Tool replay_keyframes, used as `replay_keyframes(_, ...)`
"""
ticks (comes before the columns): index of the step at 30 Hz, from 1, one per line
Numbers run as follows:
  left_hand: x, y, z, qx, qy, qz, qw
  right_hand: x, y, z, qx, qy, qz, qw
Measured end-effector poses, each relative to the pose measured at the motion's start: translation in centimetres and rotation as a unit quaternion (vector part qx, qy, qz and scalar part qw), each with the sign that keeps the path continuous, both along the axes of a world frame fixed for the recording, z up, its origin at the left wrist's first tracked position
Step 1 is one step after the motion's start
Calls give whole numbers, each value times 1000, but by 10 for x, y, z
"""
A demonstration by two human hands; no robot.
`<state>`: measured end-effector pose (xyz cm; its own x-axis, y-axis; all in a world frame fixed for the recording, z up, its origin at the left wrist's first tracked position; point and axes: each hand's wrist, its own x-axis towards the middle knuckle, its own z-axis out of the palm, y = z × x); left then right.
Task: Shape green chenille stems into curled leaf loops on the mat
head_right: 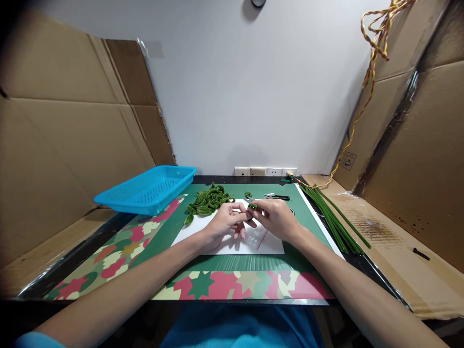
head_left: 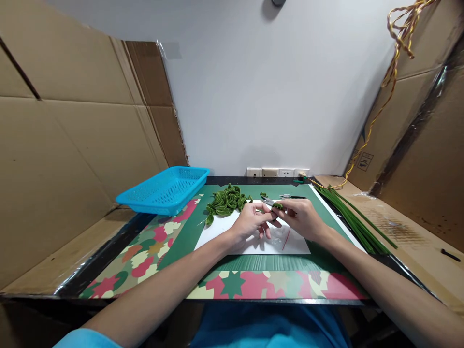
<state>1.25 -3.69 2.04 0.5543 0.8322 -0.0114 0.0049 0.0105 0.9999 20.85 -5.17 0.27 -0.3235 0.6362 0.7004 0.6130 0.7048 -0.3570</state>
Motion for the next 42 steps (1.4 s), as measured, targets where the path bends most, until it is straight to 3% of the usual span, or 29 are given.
replay_keyframes(14, 0, 3, -4, -1, -29, -2, 1000, 0, 4, 0, -62, 66, 9, 996)
replay_keyframes(22, 3, -1, -4, -8, -15, -1, 1000, -8, -4, 0, -103, 49, 65, 991)
replay_keyframes(31, 3, -5, -2, -47, -28, -43, 998, -3, 0, -3, -15, 2, 20, 1000)
replay_keyframes(42, 2, -7, 0, -56, 18, -104, 993, -1, -7, 5, -54, -9, 26, 998)
